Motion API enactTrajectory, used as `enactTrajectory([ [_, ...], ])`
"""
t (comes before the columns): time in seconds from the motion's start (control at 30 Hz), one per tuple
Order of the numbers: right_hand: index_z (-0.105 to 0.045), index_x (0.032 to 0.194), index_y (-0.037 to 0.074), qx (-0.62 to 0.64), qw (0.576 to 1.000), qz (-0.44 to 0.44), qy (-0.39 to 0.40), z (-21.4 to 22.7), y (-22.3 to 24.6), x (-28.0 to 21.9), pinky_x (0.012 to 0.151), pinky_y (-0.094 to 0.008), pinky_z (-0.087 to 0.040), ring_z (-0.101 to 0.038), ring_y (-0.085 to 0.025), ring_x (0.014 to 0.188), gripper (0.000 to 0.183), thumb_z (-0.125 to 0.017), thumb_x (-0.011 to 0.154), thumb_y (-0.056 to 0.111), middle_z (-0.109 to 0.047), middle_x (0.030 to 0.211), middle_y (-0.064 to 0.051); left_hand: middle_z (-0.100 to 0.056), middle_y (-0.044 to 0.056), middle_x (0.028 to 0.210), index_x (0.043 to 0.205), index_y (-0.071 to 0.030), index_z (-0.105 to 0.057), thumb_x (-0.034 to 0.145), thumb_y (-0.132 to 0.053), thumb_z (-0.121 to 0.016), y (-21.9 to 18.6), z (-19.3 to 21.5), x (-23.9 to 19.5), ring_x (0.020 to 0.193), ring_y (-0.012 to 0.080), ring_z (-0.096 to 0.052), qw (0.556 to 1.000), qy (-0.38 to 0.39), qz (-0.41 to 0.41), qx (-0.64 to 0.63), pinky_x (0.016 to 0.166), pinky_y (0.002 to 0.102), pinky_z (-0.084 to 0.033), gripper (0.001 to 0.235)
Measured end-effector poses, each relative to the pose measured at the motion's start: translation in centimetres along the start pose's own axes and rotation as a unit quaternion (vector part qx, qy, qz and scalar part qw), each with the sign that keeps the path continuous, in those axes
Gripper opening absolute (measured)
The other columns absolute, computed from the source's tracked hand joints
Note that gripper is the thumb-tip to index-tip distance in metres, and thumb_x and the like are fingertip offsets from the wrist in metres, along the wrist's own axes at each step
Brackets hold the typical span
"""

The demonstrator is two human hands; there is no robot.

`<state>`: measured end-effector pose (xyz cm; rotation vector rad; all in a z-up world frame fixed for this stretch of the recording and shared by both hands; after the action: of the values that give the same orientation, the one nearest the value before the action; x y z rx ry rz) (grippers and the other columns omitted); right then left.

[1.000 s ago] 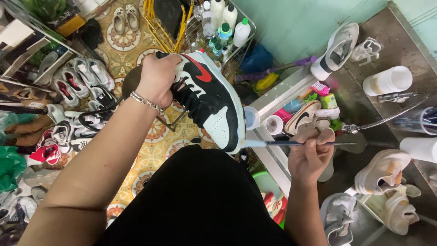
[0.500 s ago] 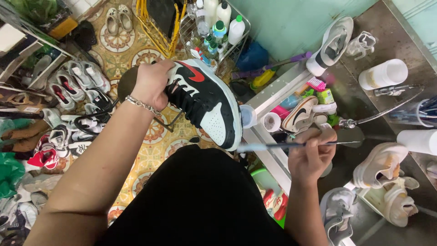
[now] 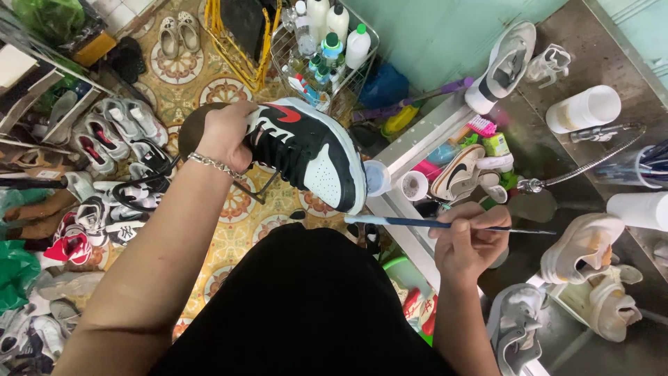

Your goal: Applying paint or dye to the midsole of a sneaker using a small brush

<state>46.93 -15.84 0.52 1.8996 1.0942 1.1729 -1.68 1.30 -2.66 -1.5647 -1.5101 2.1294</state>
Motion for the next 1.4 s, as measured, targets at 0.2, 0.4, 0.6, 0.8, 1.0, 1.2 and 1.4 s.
enactTrajectory([
  [0.2, -0.046, 0.119, 0.02, -0.012, 0.998, 0.037, -0.058, -0.3, 1.0, -0.3, 0.058, -0.023, -0.073, -0.083, -0.021, 0.059, 0.031, -0.074, 0.124, 0.009, -0.081, 0.101, -0.025, -0.082, 0.031, 0.107, 0.142, 0.019, -0.074, 0.096, -0.005, -0.095, 3.3, 1.0, 5.3, 0.092, 0.0389, -0.092, 0.999, -0.02, 0.006, -0.029, 0.069, 0.053, -0.078, 0.056],
  [0.4, -0.048, 0.117, 0.016, -0.035, 0.996, 0.044, -0.072, -1.4, 0.5, -0.7, 0.054, -0.032, -0.074, -0.085, -0.027, 0.062, 0.034, -0.081, 0.12, 0.01, -0.082, 0.098, -0.027, -0.083, 0.033, 0.115, 0.148, 0.017, -0.076, 0.097, -0.002, -0.094, 4.1, 2.0, 5.5, 0.099, 0.0389, -0.092, 0.999, -0.016, 0.02, -0.044, 0.075, 0.051, -0.079, 0.057],
  [0.6, -0.051, 0.12, 0.018, -0.022, 0.993, 0.061, -0.099, -1.1, 0.6, -0.5, 0.057, -0.031, -0.075, -0.084, -0.027, 0.061, 0.028, -0.077, 0.123, 0.008, -0.082, 0.1, -0.027, -0.084, 0.033, 0.107, 0.134, 0.019, -0.079, 0.097, 0.001, -0.093, 3.8, 1.4, 2.8, 0.093, 0.0414, -0.094, 0.995, -0.017, 0.06, -0.081, 0.078, 0.051, -0.079, 0.044],
  [0.8, -0.048, 0.121, 0.017, -0.047, 0.988, 0.054, -0.139, -3.1, 0.4, 0.1, 0.061, -0.034, -0.075, -0.083, -0.028, 0.067, 0.029, -0.071, 0.126, 0.002, -0.081, 0.1, -0.027, -0.084, 0.032, 0.117, 0.139, 0.019, -0.079, 0.105, -0.002, -0.087, 2.4, 1.4, -1.7, 0.1, 0.0388, -0.092, 0.987, -0.019, 0.094, -0.127, 0.085, 0.046, -0.078, 0.041],
  [1.0, -0.058, 0.119, 0.012, -0.168, 0.969, 0.021, -0.178, -0.4, -3.6, 0.3, 0.074, -0.038, -0.08, -0.09, -0.028, 0.083, 0.025, -0.079, 0.124, -0.001, -0.087, 0.112, -0.024, -0.073, 0.017, 0.124, 0.139, 0.003, -0.073, 0.113, -0.023, -0.08, -1.4, 3.0, -6.8, 0.104, 0.027, -0.076, 0.975, -0.025, 0.061, -0.211, 0.077, 0.03, -0.074, 0.038],
  [1.2, -0.079, 0.104, 0.008, -0.447, 0.894, -0.033, 0.014, -1.8, -10.5, -1.7, 0.062, -0.041, -0.064, -0.085, -0.032, 0.071, 0.021, -0.099, 0.106, 0.002, -0.091, 0.099, -0.018, -0.083, 0.01, 0.129, 0.144, -0.01, -0.078, 0.114, -0.035, -0.084, -3.0, 5.7, -9.9, 0.114, 0.0273, -0.081, 0.967, 0.087, -0.011, -0.24, 0.096, 0.043, -0.073, 0.04],
  [1.4, -0.087, 0.106, 0.022, -0.586, 0.798, -0.016, 0.141, -0.6, -15.7, -4.4, 0.065, -0.045, -0.067, -0.076, -0.033, 0.061, 0.016, -0.102, 0.105, 0.028, -0.071, 0.063, -0.004, -0.086, 0.016, 0.158, 0.154, -0.016, -0.086, 0.104, -0.042, -0.089, -2.5, 6.7, -10.2, 0.152, 0.0365, -0.082, 0.938, 0.186, -0.062, -0.287, 0.139, 0.056, -0.062, 0.056],
])
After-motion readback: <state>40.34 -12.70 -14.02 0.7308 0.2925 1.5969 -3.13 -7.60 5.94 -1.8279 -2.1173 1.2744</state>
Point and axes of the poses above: each hand's wrist, its own x-axis towards the middle knuckle, its own z-axis out of the back of the hand, y = z × x, the point moved 3 cm from there along x, towards the middle knuckle
